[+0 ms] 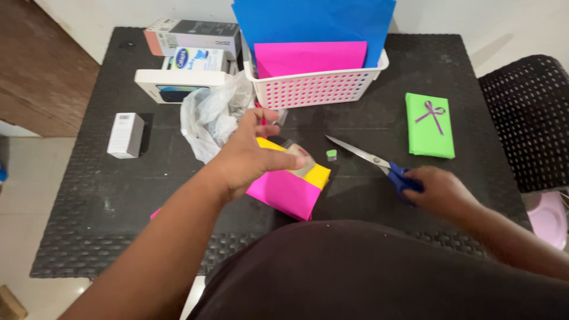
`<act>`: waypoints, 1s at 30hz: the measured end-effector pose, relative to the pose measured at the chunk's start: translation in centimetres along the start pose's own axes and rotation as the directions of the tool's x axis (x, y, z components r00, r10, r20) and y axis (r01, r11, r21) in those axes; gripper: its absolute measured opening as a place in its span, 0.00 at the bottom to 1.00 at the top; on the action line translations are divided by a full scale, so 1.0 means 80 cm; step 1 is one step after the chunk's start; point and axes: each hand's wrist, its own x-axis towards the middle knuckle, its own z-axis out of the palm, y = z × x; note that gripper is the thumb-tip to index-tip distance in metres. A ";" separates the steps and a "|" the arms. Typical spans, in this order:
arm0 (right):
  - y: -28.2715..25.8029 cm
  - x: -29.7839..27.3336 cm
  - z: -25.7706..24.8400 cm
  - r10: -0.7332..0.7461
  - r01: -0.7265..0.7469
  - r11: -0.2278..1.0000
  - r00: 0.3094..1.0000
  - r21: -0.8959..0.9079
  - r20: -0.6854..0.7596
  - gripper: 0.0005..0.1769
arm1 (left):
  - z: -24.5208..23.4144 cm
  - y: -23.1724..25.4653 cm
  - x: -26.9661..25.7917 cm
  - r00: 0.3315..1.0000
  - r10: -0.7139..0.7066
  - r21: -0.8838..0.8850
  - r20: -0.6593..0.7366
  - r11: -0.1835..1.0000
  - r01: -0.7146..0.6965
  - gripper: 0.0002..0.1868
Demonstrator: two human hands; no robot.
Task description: The person wraps a small rectangular box using pink and yellow tissue paper. They fold the paper around the box, secure it with clear tape, and trim excess tape with scissors. The wrapped gift remains on the table at the end.
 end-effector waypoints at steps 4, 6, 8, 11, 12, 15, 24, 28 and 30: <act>-0.006 0.000 0.002 -0.083 0.076 0.970 0.996 -0.232 -0.020 0.29 | 0.000 0.008 -0.009 0.999 -0.042 -0.085 0.011 0.995 0.043 0.56; -0.028 -0.004 -0.011 -0.027 0.028 0.953 1.000 -0.301 0.006 0.22 | 0.000 0.014 -0.014 0.999 -0.043 0.005 0.008 0.999 0.043 0.57; -0.060 -0.003 -0.032 -0.004 0.008 0.935 1.000 -0.355 0.012 0.17 | 0.003 0.018 -0.019 0.999 -0.048 0.056 0.016 0.997 0.047 0.57; -0.115 0.002 -0.067 -0.247 0.320 0.865 0.942 0.387 -0.229 0.22 | 0.010 0.021 -0.019 0.997 -0.058 0.055 0.051 0.997 0.055 0.57; -0.133 0.003 -0.074 -0.332 0.422 0.720 0.907 0.551 -0.261 0.20 | 0.014 0.021 -0.017 0.996 -0.062 0.033 0.069 0.998 0.060 0.57; -0.192 0.018 -0.086 -0.350 0.316 0.460 0.923 0.830 -0.158 0.18 | 0.019 0.020 -0.011 0.994 -0.039 -0.008 0.100 0.999 0.040 0.56; -0.232 0.044 -0.084 -0.429 0.194 0.326 0.902 0.925 -0.038 0.11 | 0.006 0.013 0.002 0.990 -0.062 -0.167 0.128 0.982 0.084 0.52; -0.229 0.063 -0.094 -0.394 0.085 0.406 0.915 0.910 0.090 0.11 | -0.001 0.015 0.014 0.991 -0.090 -0.106 0.096 0.989 0.100 0.50; -0.231 0.076 -0.097 -0.354 0.047 0.424 0.928 0.904 0.118 0.10 | -0.003 0.017 0.021 0.995 -0.090 0.038 0.052 0.995 0.088 0.51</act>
